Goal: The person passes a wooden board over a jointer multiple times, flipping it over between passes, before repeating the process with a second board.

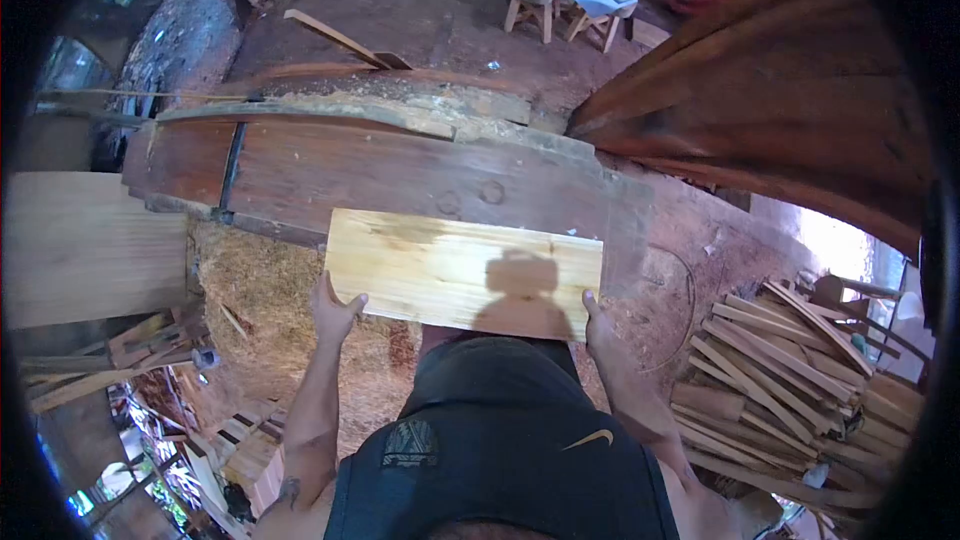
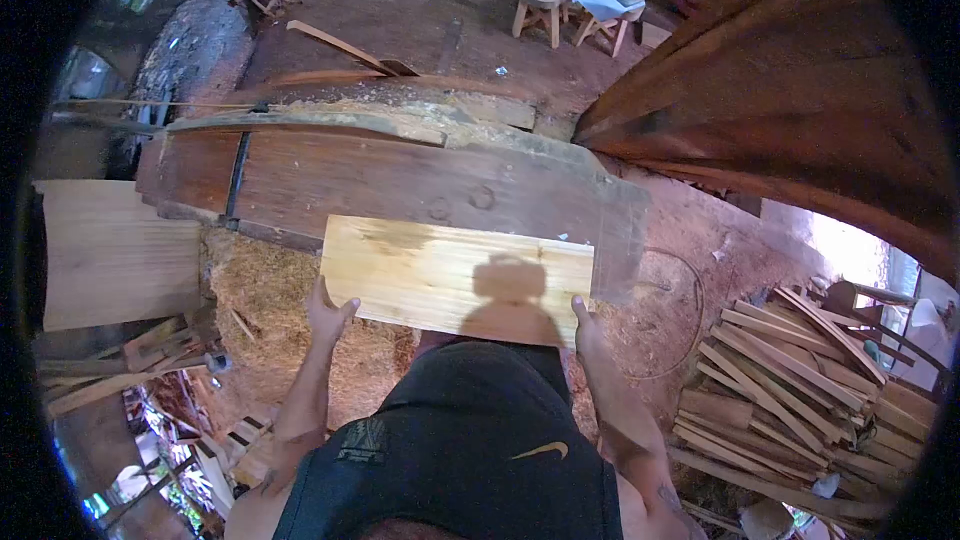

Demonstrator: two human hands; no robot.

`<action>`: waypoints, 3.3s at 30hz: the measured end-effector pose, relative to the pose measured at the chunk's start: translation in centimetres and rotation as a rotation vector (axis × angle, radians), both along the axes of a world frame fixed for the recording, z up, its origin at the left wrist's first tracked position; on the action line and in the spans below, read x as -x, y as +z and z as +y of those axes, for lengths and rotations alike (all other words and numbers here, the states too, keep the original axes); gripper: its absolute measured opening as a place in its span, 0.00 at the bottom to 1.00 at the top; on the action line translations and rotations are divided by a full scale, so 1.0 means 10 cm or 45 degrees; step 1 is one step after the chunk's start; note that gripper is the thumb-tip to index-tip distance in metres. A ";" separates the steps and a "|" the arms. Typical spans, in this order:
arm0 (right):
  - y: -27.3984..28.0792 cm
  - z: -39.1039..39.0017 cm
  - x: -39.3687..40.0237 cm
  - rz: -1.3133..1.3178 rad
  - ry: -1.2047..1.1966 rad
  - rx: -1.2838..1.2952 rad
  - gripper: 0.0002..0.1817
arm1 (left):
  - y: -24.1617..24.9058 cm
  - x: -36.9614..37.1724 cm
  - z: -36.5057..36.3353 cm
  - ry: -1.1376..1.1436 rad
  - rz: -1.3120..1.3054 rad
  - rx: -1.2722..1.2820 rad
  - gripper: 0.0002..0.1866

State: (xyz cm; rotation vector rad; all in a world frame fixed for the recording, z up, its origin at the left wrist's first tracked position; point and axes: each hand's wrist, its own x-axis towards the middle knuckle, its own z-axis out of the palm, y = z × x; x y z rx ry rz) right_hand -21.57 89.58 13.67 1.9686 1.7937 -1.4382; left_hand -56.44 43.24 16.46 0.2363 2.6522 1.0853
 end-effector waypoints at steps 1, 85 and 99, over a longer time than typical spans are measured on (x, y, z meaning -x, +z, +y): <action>0.00 0.00 0.02 -0.153 0.107 -0.110 0.36 | -0.26 0.01 -0.06 0.081 -0.034 -0.219 0.51; -0.95 -0.82 1.64 -0.117 0.838 1.623 0.22 | -0.84 -1.91 0.19 0.998 -0.797 -0.268 0.31; -0.51 0.46 2.51 0.377 0.828 0.278 0.19 | -0.31 -0.31 1.99 0.221 -0.138 0.003 0.21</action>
